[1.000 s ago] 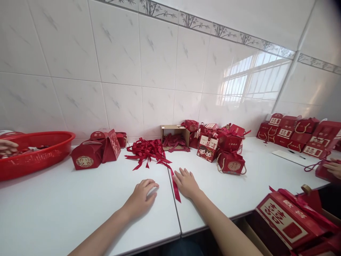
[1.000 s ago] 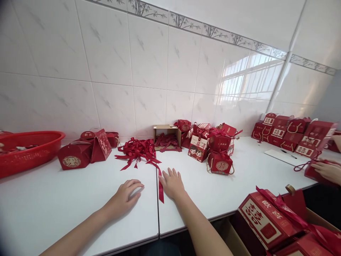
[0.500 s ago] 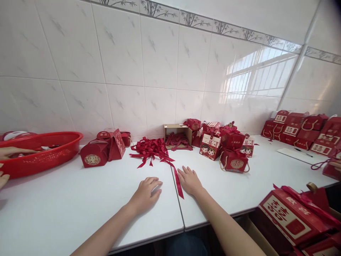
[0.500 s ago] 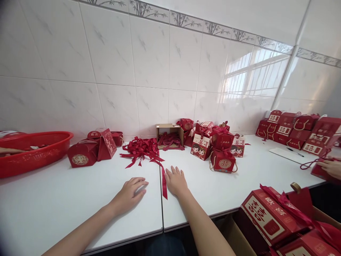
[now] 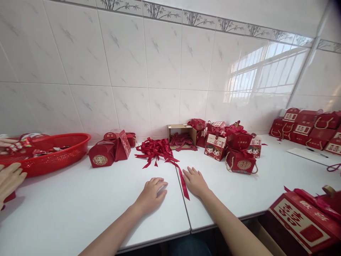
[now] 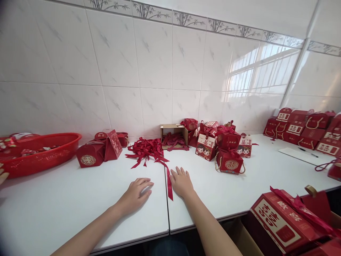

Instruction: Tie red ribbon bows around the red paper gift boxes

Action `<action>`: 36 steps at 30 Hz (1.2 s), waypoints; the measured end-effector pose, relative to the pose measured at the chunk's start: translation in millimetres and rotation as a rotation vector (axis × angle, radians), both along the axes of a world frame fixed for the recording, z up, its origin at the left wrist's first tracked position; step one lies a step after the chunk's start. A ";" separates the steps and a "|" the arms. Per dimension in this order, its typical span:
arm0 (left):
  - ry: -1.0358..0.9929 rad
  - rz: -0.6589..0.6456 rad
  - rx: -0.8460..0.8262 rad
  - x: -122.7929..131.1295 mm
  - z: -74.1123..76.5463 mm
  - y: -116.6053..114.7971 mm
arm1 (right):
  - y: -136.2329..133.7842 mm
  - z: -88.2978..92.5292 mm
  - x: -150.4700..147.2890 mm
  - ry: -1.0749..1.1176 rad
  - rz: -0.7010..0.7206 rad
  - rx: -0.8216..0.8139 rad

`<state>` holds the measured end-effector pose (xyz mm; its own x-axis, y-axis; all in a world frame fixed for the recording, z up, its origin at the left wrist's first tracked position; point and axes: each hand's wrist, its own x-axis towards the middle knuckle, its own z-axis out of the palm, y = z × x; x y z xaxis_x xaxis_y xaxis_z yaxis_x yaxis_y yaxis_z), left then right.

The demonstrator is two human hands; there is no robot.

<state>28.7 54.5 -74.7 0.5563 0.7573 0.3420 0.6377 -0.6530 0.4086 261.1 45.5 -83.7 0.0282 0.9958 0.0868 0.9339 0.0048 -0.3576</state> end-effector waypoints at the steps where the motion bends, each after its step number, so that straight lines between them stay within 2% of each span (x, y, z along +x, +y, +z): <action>1: -0.001 0.001 -0.002 -0.1 -0.3 0.1 | 0.0 -0.3 0.2 -0.001 0.000 0.000; 21: 0.013 -0.006 0.022 -0.1 -3.1 -0.3 | -0.2 -1.2 0.4 -0.013 0.009 0.016; 25: 0.129 -0.111 0.038 2.0 1.0 0.3 | -4.3 0.9 -0.4 0.006 0.034 0.065; 27: 0.221 -0.191 0.023 4.8 4.6 5.3 | -8.0 3.0 0.0 0.012 0.085 0.098; 29: 0.297 -0.215 0.005 9.5 8.3 14.9 | -11.7 4.4 1.2 0.022 0.231 0.157; 32: 0.355 -0.134 -0.028 18.9 12.1 35.5 | -14.6 3.0 3.5 0.079 0.431 0.264; 36: 0.372 0.002 -0.062 27.3 11.4 62.7 | -11.6 -4.1 4.6 0.187 0.452 0.340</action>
<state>56.1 117.2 -63.3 0.6324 0.7714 0.0704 0.7513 -0.6329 0.1869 265.7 33.9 -87.9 -0.3469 0.8295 0.4377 0.7338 0.5306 -0.4242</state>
